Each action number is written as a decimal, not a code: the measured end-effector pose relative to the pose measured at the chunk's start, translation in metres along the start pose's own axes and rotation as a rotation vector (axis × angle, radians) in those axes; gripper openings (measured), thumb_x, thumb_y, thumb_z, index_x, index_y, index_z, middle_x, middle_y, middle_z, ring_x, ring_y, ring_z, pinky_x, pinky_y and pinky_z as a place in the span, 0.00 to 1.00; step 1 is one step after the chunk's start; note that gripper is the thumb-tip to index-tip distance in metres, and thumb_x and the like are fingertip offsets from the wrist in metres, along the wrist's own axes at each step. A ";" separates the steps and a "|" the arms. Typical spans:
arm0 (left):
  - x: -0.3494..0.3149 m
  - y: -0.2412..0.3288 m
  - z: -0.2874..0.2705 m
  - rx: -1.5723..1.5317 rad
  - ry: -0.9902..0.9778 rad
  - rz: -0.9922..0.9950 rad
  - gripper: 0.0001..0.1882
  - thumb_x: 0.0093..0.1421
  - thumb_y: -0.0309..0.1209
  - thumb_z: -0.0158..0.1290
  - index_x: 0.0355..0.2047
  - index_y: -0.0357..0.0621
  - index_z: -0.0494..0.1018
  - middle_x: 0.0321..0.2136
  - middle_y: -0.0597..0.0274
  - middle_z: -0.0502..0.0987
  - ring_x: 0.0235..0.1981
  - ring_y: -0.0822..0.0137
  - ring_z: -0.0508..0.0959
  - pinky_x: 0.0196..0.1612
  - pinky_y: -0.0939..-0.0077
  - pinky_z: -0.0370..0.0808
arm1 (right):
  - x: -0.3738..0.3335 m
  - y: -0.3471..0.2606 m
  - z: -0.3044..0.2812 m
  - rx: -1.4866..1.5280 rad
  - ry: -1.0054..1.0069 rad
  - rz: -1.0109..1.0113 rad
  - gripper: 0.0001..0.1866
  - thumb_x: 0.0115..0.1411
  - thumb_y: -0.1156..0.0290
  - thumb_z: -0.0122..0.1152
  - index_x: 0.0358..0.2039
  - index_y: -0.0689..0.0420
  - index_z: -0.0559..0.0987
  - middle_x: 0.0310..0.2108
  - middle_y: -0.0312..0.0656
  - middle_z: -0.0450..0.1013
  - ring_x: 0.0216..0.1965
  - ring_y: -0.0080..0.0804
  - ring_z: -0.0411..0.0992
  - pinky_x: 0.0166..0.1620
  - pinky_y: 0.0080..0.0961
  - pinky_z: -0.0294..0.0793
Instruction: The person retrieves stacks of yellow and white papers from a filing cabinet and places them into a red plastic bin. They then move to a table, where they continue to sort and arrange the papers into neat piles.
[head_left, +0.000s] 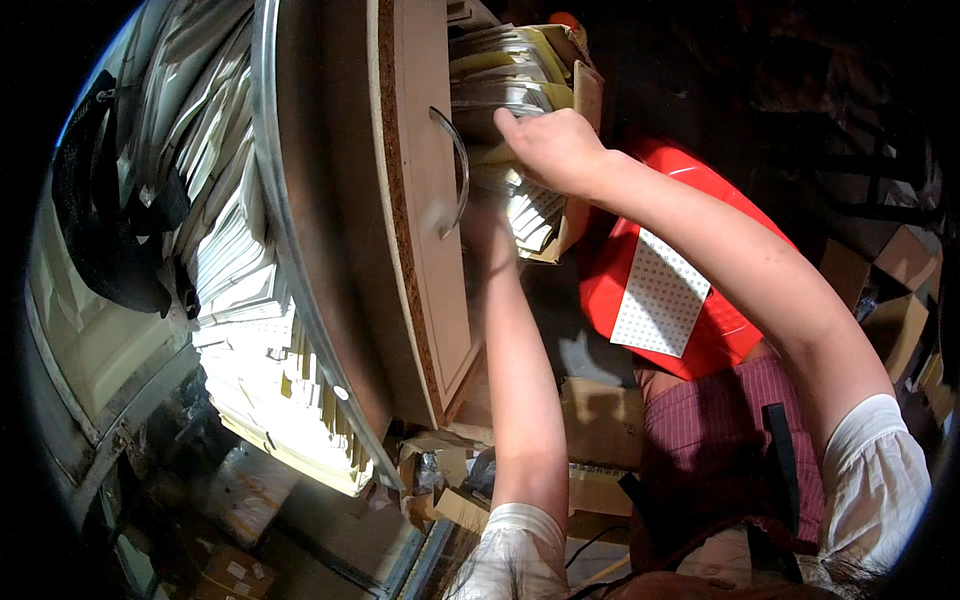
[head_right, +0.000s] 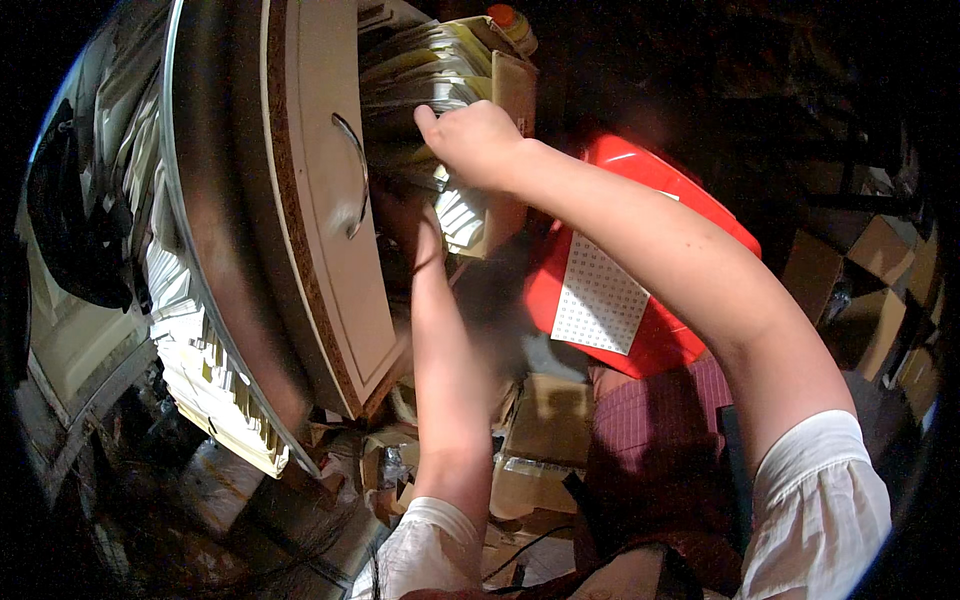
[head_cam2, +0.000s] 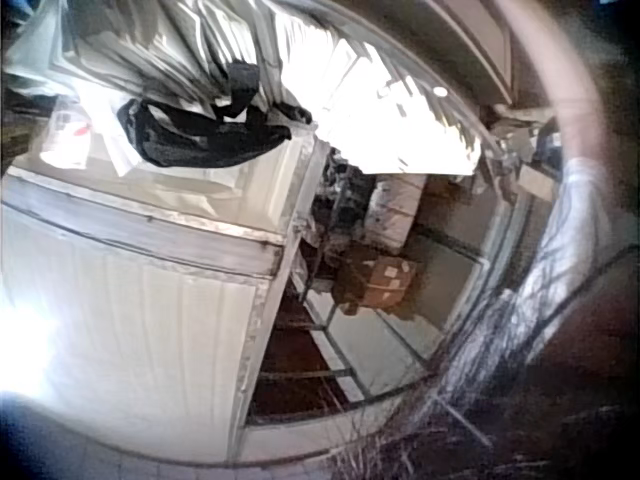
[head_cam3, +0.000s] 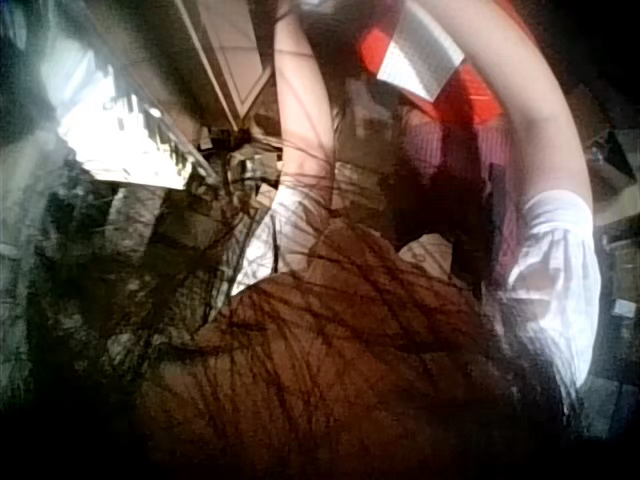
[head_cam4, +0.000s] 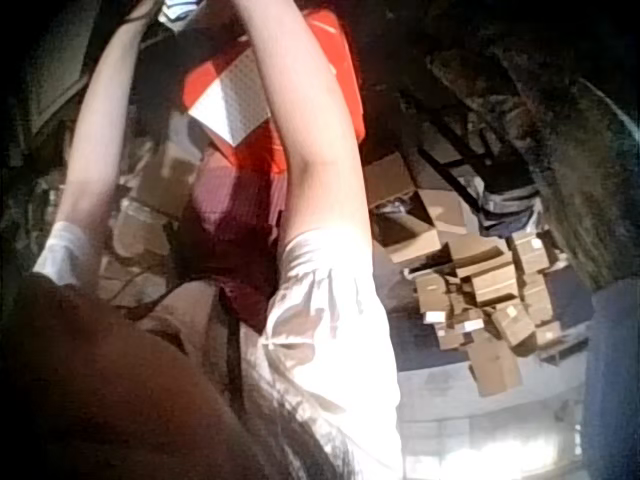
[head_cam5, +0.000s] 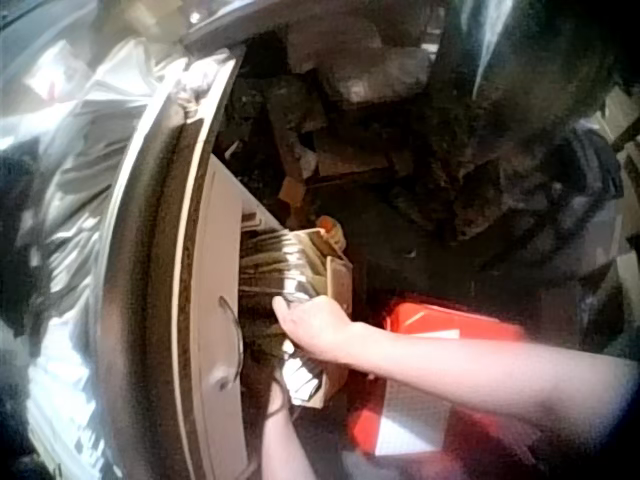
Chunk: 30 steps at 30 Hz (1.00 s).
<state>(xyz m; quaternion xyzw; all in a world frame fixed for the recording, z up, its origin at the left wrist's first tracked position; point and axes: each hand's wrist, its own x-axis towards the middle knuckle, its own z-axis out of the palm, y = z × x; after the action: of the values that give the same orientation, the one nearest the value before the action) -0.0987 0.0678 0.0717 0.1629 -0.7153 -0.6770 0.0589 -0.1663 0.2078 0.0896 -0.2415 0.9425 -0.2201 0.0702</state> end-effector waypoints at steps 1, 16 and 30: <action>0.003 -0.005 -0.003 -0.015 -0.004 0.035 0.35 0.57 0.26 0.56 0.64 0.33 0.58 0.61 0.49 0.66 0.61 0.57 0.66 0.66 0.63 0.58 | 0.000 -0.001 0.000 -0.007 0.008 -0.034 0.09 0.54 0.73 0.59 0.37 0.60 0.75 0.26 0.43 0.80 0.30 0.42 0.81 0.30 0.36 0.79; -0.003 0.005 0.004 0.105 0.057 0.030 0.37 0.53 0.21 0.53 0.65 0.32 0.58 0.62 0.45 0.65 0.62 0.54 0.65 0.67 0.61 0.57 | -0.008 0.009 -0.004 -0.079 -0.087 -0.283 0.11 0.53 0.71 0.60 0.37 0.50 0.84 0.42 0.38 0.78 0.36 0.40 0.81 0.36 0.37 0.81; 0.001 0.004 0.000 0.178 -0.007 0.059 0.38 0.54 0.25 0.57 0.65 0.34 0.57 0.63 0.43 0.65 0.64 0.51 0.64 0.67 0.60 0.56 | -0.007 0.015 0.007 -0.027 -0.052 -0.320 0.06 0.52 0.69 0.61 0.32 0.53 0.80 0.32 0.38 0.75 0.38 0.39 0.78 0.42 0.36 0.78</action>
<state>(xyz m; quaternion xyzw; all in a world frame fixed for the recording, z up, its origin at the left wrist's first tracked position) -0.1004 0.0670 0.0755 0.1439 -0.7773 -0.6094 0.0617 -0.1645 0.2201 0.0767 -0.3949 0.8928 -0.2093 0.0553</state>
